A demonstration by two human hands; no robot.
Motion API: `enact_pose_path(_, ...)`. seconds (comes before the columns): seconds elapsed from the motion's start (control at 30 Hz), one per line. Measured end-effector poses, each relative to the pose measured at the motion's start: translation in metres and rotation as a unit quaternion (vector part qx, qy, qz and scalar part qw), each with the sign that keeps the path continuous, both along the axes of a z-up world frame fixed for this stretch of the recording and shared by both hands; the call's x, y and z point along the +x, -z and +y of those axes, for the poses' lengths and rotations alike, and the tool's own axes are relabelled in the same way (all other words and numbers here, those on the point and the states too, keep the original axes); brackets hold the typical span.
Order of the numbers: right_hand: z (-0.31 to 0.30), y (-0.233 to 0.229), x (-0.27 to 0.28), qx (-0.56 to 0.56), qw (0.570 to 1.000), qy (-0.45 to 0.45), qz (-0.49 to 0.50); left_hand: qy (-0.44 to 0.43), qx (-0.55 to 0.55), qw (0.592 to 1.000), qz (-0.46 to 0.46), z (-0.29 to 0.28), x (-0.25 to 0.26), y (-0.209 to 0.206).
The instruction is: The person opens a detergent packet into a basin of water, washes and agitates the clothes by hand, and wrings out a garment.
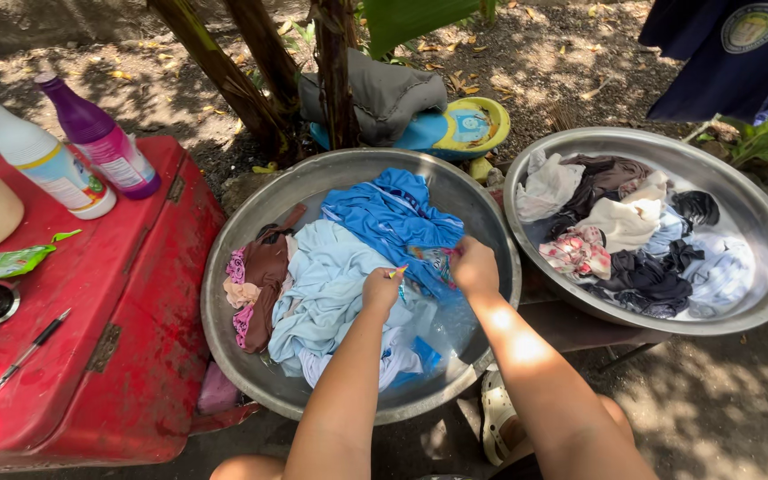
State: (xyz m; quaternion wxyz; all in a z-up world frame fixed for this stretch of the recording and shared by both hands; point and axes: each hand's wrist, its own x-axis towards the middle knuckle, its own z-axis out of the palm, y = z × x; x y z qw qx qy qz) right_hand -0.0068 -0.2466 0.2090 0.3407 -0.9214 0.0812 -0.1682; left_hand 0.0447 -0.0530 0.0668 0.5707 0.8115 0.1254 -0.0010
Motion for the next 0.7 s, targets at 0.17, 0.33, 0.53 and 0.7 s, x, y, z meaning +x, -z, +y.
enact_pose_path(0.17,0.01,0.012,-0.01,0.074,0.997,0.02,0.013,0.003,0.024,0.999,-0.027,0.003,-0.003,0.002)
enact_pose_path(0.33,0.022,0.006,-0.025,0.079,0.996,0.01,-0.029,-0.005,0.116,0.993,-0.034,0.004,-0.001,0.017)
enact_pose_path(0.53,0.024,0.017,-0.04,0.016,0.989,-0.022,-0.143,0.0,0.082,0.993,-0.084,-0.01,-0.009,0.02)
enact_pose_path(0.7,0.035,0.015,-0.039,0.007,0.994,-0.053,-0.097,0.034,-0.317,0.925,0.208,-0.025,-0.024,-0.022)
